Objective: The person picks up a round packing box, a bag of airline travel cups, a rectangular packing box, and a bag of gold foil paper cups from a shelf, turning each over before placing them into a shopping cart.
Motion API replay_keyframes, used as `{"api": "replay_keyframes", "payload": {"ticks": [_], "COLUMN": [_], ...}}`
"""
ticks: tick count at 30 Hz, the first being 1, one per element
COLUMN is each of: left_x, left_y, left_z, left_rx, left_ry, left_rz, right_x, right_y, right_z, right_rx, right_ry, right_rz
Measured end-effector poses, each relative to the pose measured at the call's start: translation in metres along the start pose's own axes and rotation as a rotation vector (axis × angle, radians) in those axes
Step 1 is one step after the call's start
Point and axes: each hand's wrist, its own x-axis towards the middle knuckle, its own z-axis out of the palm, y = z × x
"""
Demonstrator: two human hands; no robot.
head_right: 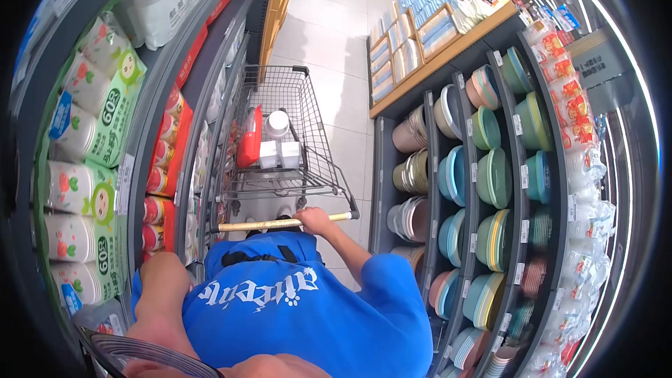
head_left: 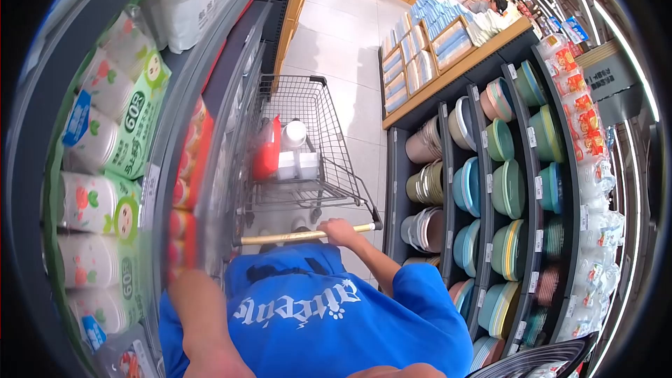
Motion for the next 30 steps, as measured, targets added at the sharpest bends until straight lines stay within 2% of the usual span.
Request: {"api": "replay_keyframes", "payload": {"ticks": [6,9,14,17,20,25,27,29,30], "left_x": [-0.031,-0.053,-0.099,-0.118,-0.136,-0.212,-0.249,-0.296,-0.319], "left_y": [-0.004,-0.017,-0.049,-0.057,-0.071,-0.074,-0.077,-0.106,-0.100], "left_z": [0.014,0.035,0.087,0.117,0.144,0.141,0.155,0.193,0.192], "left_rx": [0.085,0.036,-0.044,-0.121,-0.048,-0.968,-0.858,-0.234,-0.239], "left_ry": [-0.109,-0.065,0.076,0.131,0.108,0.284,0.152,-0.153,-0.331], "left_rz": [-0.100,-0.098,0.007,0.003,0.024,-0.178,-0.398,-0.706,-0.955], "right_x": [0.021,0.034,0.057,0.074,0.089,0.111,0.116,0.121,0.124], "right_y": [0.023,0.037,0.059,0.080,0.099,0.130,0.141,0.148,0.152], "right_z": [-0.022,-0.032,-0.058,-0.072,-0.081,-0.093,-0.094,-0.105,-0.109], "right_rx": [0.006,0.028,0.073,0.113,0.182,0.237,0.218,0.214,0.205], "right_ry": [0.007,0.032,-0.067,-0.120,-0.178,-0.201,-0.211,-0.221,-0.239], "right_rz": [-0.003,-0.038,-0.022,-0.052,-0.074,-0.051,-0.043,-0.048,-0.042]}}
